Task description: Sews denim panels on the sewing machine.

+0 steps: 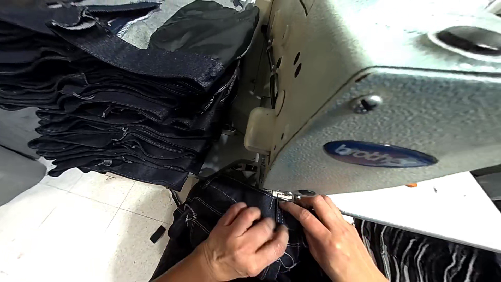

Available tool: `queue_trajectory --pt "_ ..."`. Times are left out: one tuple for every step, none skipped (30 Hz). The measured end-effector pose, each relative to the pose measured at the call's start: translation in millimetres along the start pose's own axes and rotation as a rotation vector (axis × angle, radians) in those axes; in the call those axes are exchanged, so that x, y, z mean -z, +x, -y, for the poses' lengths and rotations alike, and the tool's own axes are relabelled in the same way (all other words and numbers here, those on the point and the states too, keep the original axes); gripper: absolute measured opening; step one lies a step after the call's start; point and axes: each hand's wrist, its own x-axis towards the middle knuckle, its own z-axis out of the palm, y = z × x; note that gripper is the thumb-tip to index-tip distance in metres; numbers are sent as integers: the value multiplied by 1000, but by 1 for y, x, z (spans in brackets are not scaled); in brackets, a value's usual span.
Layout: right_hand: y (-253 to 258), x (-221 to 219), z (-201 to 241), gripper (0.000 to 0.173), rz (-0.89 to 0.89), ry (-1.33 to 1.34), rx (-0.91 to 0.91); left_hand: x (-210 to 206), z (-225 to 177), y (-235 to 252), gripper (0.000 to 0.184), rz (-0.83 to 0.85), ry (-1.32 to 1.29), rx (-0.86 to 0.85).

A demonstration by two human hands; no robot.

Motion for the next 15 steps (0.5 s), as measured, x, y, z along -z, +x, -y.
queue_trajectory --pt "-1 0 -2 32 2 39 -15 -1 6 1 20 19 -4 -85" --pt "-3 0 -6 30 6 95 -46 -4 11 2 22 51 -34 -128" --pt "-7 0 -11 27 21 177 -98 -7 14 1 22 87 -83 -126" --pt "-12 1 -17 26 35 278 -164 -8 17 1 25 121 -119 -106" --pt "-17 0 -23 31 35 377 -230 -7 19 3 26 143 -128 -83" --pt "-22 -2 -28 37 36 441 -296 -7 19 4 26 152 -121 -62" --pt "-27 -4 -32 39 33 492 -359 -6 17 5 26 155 -112 -40" --pt "-29 -7 -34 38 17 536 -405 -6 14 5 26 159 -98 -18" --pt "-28 -8 -34 37 -2 564 -430 -5 11 6 26 160 -81 1" --pt "-25 -8 -33 36 -22 573 -436 -5 8 7 26 163 -61 15" --pt "-21 -7 -32 36 -36 566 -429 -5 6 8 26 165 -46 27" --pt "-18 -6 -32 37 -46 556 -416 -5 4 8 26 165 -37 41" --pt "-16 -6 -33 37 -51 555 -398 -5 4 8 26 163 -40 56" --pt "-15 -6 -34 37 -55 556 -384 -4 4 8 26 165 -50 71" --pt "-15 -7 -35 37 -57 555 -376 -4 4 9 26 169 -62 85"
